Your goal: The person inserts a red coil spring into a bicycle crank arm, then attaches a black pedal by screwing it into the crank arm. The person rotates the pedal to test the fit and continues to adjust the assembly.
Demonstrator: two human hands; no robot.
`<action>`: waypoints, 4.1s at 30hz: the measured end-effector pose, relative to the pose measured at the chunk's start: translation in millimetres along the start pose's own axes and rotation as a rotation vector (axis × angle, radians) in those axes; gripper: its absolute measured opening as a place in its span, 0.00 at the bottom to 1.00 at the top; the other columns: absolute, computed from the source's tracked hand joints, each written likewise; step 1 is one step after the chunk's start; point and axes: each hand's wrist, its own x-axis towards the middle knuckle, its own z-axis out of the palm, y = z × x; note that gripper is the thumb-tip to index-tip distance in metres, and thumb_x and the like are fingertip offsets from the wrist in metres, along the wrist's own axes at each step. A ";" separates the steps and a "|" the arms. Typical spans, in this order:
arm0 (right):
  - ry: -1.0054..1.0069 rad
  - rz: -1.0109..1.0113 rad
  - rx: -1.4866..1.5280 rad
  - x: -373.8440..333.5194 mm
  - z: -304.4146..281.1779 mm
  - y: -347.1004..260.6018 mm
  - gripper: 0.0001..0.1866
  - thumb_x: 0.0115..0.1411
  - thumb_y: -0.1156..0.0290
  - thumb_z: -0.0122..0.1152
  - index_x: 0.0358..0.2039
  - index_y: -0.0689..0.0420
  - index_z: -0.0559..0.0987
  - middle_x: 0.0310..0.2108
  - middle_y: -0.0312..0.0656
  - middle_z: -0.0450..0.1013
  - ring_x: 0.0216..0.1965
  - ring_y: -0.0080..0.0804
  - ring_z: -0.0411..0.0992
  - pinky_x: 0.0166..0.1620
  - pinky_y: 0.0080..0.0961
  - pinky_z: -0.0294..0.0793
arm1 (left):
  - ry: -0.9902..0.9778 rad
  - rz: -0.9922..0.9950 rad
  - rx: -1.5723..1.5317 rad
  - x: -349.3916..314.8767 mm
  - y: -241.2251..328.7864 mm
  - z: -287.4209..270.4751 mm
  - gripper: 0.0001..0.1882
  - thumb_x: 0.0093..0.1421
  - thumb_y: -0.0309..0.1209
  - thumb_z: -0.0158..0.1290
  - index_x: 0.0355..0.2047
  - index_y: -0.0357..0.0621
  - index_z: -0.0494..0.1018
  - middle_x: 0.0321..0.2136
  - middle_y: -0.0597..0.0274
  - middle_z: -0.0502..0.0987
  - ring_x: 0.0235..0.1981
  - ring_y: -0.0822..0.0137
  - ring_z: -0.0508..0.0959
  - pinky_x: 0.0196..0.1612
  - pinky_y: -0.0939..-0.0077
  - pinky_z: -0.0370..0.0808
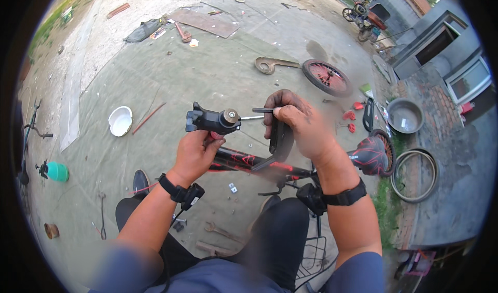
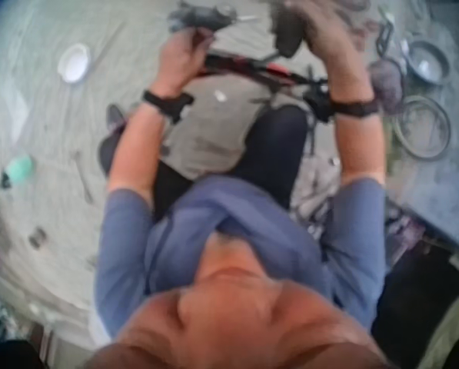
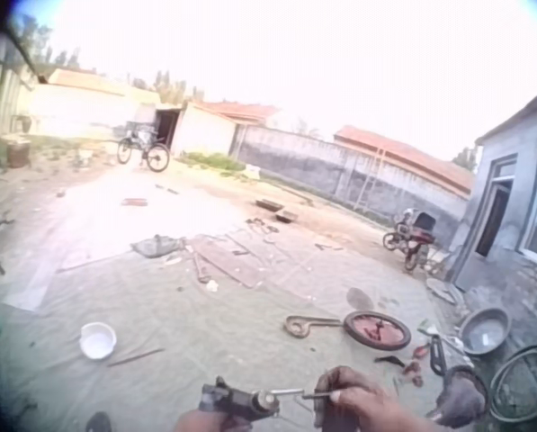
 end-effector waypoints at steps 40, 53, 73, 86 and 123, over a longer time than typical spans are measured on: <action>0.084 -0.406 -0.373 21.1 35.2 43.5 0.19 0.61 0.72 0.75 0.53 0.57 0.86 0.34 0.36 0.72 0.36 0.23 0.69 0.40 0.24 0.71 | -0.159 -0.145 -0.145 2.7 -13.8 9.5 0.15 0.64 0.27 0.64 0.49 0.37 0.75 0.37 0.50 0.83 0.39 0.53 0.83 0.43 0.60 0.78; 0.076 -0.142 -0.192 6.1 28.3 67.5 0.32 0.63 0.69 0.71 0.67 0.61 0.75 0.45 0.36 0.77 0.36 0.18 0.71 0.39 0.20 0.74 | -0.112 -0.118 -0.124 6.9 -10.9 10.8 0.14 0.64 0.28 0.64 0.47 0.37 0.76 0.36 0.47 0.83 0.38 0.47 0.83 0.42 0.58 0.78; 0.053 -0.302 0.108 32.6 67.2 116.3 0.26 0.66 0.76 0.70 0.62 0.65 0.74 0.51 0.40 0.78 0.50 0.21 0.72 0.53 0.24 0.77 | -0.224 -0.261 -0.225 3.8 -13.8 6.9 0.19 0.66 0.19 0.56 0.57 0.37 0.71 0.46 0.56 0.81 0.45 0.66 0.82 0.48 0.68 0.80; 0.135 -0.314 0.132 35.1 78.9 114.1 0.22 0.65 0.78 0.71 0.58 0.67 0.76 0.46 0.40 0.80 0.41 0.19 0.76 0.47 0.22 0.80 | -0.219 -0.235 -0.117 0.2 -16.4 7.0 0.23 0.69 0.18 0.54 0.63 0.39 0.67 0.44 0.59 0.81 0.45 0.70 0.82 0.50 0.70 0.79; 0.115 -0.354 0.265 34.6 72.2 97.2 0.23 0.66 0.80 0.69 0.60 0.69 0.74 0.43 0.43 0.81 0.39 0.26 0.81 0.44 0.25 0.84 | -0.160 -0.151 -0.248 12.7 -8.9 -9.3 0.35 0.61 0.31 0.67 0.64 0.34 0.65 0.54 0.42 0.78 0.56 0.49 0.80 0.58 0.59 0.77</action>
